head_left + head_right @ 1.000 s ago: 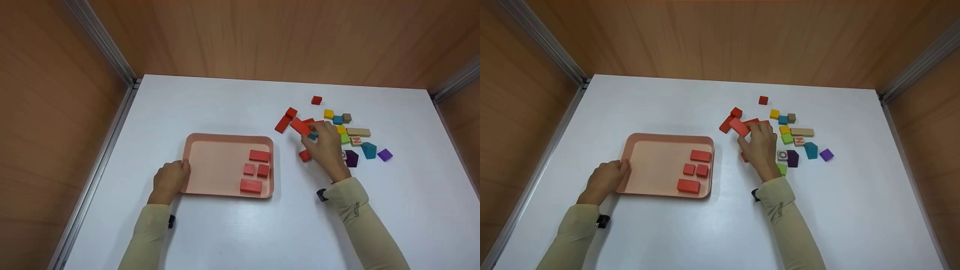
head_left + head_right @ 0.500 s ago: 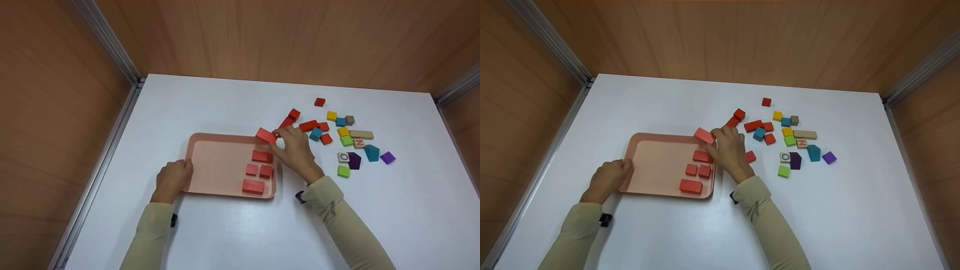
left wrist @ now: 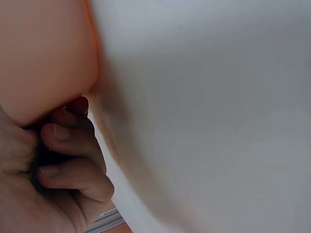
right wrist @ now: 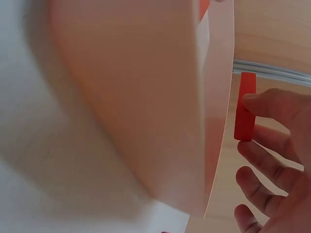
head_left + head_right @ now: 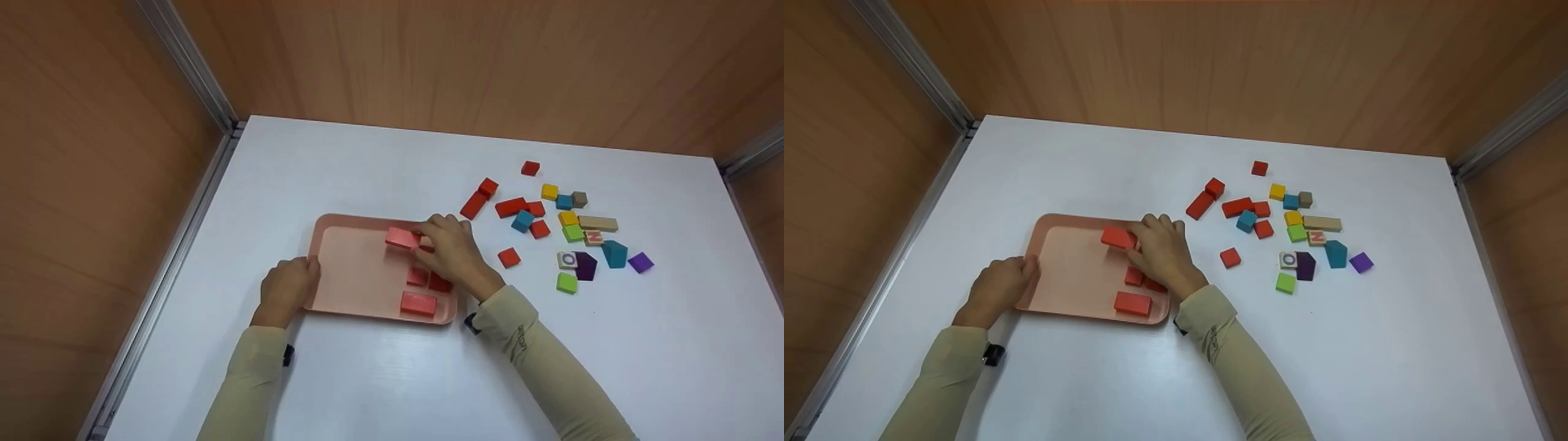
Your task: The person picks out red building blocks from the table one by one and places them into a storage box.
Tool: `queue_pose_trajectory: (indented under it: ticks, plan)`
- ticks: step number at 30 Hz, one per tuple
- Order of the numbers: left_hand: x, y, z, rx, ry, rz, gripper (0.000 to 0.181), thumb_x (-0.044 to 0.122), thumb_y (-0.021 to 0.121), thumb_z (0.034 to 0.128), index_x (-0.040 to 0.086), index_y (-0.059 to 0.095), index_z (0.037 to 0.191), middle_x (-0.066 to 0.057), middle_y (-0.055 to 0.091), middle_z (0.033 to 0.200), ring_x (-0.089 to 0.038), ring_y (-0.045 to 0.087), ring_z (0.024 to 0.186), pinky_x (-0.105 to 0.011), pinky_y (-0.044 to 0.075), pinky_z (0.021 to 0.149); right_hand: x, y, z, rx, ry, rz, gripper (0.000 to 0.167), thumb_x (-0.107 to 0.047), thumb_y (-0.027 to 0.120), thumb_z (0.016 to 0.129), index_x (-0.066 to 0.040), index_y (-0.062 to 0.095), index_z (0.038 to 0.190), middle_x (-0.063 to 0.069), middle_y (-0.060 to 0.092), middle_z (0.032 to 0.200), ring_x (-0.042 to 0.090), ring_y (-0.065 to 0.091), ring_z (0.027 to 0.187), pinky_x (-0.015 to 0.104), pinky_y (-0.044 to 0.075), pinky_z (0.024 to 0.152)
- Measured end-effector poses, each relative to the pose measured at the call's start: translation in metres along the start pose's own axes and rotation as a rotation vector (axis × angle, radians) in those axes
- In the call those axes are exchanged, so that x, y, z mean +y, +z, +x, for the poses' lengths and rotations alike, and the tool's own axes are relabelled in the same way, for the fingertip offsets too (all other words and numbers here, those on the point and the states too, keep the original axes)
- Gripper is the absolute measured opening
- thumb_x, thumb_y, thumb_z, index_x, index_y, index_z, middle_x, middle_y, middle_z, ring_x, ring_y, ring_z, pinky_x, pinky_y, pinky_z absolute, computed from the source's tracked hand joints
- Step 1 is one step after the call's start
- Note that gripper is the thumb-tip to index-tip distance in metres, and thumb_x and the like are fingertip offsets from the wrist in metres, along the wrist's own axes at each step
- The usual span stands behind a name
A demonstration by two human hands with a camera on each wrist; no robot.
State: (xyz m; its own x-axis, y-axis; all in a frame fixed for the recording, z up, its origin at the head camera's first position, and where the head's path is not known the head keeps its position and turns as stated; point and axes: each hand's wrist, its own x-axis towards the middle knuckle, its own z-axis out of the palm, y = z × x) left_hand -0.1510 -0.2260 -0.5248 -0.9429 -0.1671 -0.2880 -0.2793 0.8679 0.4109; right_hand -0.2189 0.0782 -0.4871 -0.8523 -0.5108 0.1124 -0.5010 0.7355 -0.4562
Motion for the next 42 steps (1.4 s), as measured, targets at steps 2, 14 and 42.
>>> queue_pose_trajectory:
  ticks: [2,14,42]
  plan:
    - [0.0,0.0,0.0,-0.007,-0.007,-0.006,0.05,0.037,0.033,0.1053,0.007,0.061,0.076,-0.01,0.058,0.069,-0.026,0.054,0.064,-0.042,0.045,0.059,-0.003,0.002,0.002,-0.007,-0.012,-0.006,0.037,-0.028,0.076,0.089,-0.016,0.067,0.124,0.003,0.064,0.107,0.022,0.053,0.099,0.044,0.036,0.088]
    - [0.0,-0.003,0.002,-0.033,-0.02,0.011,0.05,0.038,0.033,0.1058,0.007,0.061,0.08,-0.014,0.062,0.077,-0.028,0.056,0.068,-0.044,0.047,0.062,-0.006,0.016,0.001,-0.075,-0.048,-0.071,0.029,-0.03,0.075,0.09,-0.015,0.071,0.115,0.001,0.064,0.107,0.025,0.053,0.108,0.053,0.033,0.098]
    - [0.001,-0.002,0.001,-0.015,-0.014,0.002,0.05,0.037,0.033,0.1058,0.006,0.062,0.079,-0.015,0.064,0.077,-0.027,0.056,0.066,-0.044,0.047,0.061,-0.005,0.02,-0.003,-0.137,0.015,-0.056,0.03,-0.031,0.073,0.092,-0.015,0.07,0.118,0.001,0.064,0.105,0.024,0.051,0.111,0.055,0.025,0.105]
